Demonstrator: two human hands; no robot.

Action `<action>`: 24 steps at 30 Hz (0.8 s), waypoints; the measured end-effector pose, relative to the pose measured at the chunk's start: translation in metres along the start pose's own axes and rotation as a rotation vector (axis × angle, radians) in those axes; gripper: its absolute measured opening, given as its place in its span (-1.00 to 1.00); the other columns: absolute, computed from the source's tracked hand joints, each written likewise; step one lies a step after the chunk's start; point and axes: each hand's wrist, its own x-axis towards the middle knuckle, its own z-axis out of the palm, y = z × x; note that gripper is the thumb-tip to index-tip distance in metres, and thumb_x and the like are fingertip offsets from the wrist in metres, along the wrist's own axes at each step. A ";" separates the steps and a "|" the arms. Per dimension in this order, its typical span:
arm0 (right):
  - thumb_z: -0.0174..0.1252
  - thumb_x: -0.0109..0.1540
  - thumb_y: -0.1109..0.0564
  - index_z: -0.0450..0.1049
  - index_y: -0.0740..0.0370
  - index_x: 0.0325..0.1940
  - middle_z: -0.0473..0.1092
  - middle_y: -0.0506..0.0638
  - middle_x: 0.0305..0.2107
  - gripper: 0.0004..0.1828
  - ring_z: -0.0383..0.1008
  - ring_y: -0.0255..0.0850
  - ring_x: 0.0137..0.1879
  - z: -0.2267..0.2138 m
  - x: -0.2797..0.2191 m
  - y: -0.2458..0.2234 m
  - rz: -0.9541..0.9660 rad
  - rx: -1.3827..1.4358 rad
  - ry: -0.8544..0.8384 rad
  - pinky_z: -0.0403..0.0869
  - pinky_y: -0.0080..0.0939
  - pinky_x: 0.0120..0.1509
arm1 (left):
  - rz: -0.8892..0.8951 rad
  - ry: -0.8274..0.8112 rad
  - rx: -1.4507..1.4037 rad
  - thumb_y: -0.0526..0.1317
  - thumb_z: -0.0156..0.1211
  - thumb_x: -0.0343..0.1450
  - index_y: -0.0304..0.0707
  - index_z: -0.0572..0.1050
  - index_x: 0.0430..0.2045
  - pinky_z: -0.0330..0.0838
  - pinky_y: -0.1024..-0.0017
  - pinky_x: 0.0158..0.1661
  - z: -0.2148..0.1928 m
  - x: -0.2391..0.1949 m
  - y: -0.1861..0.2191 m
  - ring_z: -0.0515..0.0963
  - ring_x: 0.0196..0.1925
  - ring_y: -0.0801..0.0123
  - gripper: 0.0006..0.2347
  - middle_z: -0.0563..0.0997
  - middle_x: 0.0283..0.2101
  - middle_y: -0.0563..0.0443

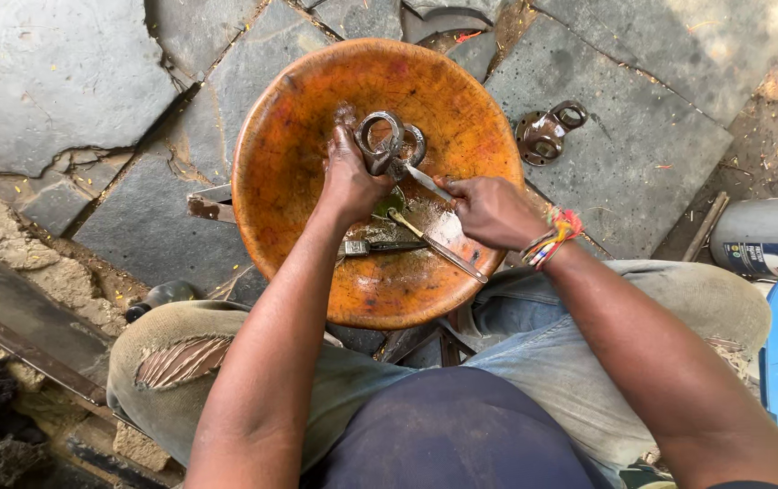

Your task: The person scrubs a dark metal object with a brush and a knife inside an orange basin. They rotate the object to clean different sides and then place it aside. The person then picks up a second similar metal object and continues scrubbing it with the same tools.

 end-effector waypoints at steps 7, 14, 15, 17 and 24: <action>-0.05 0.16 0.14 0.48 -0.03 0.28 0.53 0.33 -0.45 -0.41 0.57 0.08 -0.37 -0.019 0.043 0.000 0.002 -0.039 -0.241 0.52 0.05 -0.09 | -0.048 -0.045 0.017 -0.34 0.35 0.30 -0.38 0.00 0.16 0.54 0.18 0.13 0.006 -0.002 0.001 0.57 0.08 0.03 -0.35 0.50 0.00 -0.31; -0.01 0.10 0.18 0.56 0.10 0.18 0.54 0.30 -0.31 -0.44 0.58 0.04 -0.27 -0.007 0.056 0.020 -0.118 0.051 -0.199 0.51 0.03 -0.02 | 0.050 0.043 0.081 -0.33 0.44 0.26 -0.37 0.09 0.09 0.43 0.05 0.20 0.003 -0.003 0.000 0.52 0.13 -0.04 -0.37 0.44 0.07 -0.36; -0.01 0.09 0.20 0.57 0.12 0.17 0.53 0.32 -0.31 -0.44 0.58 0.05 -0.27 -0.006 0.054 0.022 -0.134 0.050 -0.196 0.50 0.03 0.00 | 0.077 0.055 0.102 -0.33 0.47 0.25 -0.38 0.06 0.12 0.36 -0.01 0.20 0.005 0.000 -0.003 0.48 0.14 -0.10 -0.33 0.42 0.07 -0.38; -0.02 0.17 0.19 0.65 0.26 0.02 0.56 0.29 -0.35 -0.57 0.60 0.04 -0.25 0.001 0.062 0.016 0.010 0.010 -0.261 0.53 0.03 -0.01 | 0.124 0.074 0.143 -0.33 0.52 0.24 -0.42 -0.01 0.16 0.21 -0.11 0.19 0.011 0.003 -0.012 0.39 0.15 -0.22 -0.24 0.38 0.07 -0.44; -0.02 0.07 0.24 0.62 0.19 0.00 0.58 0.17 -0.31 -0.53 0.59 -0.02 -0.26 0.007 0.074 -0.008 0.030 0.119 -0.116 0.56 0.02 -0.09 | 0.071 0.057 0.103 -0.35 0.43 0.18 -0.38 0.11 0.08 0.46 0.07 0.14 0.006 0.001 -0.005 0.52 0.11 -0.07 -0.35 0.44 0.04 -0.36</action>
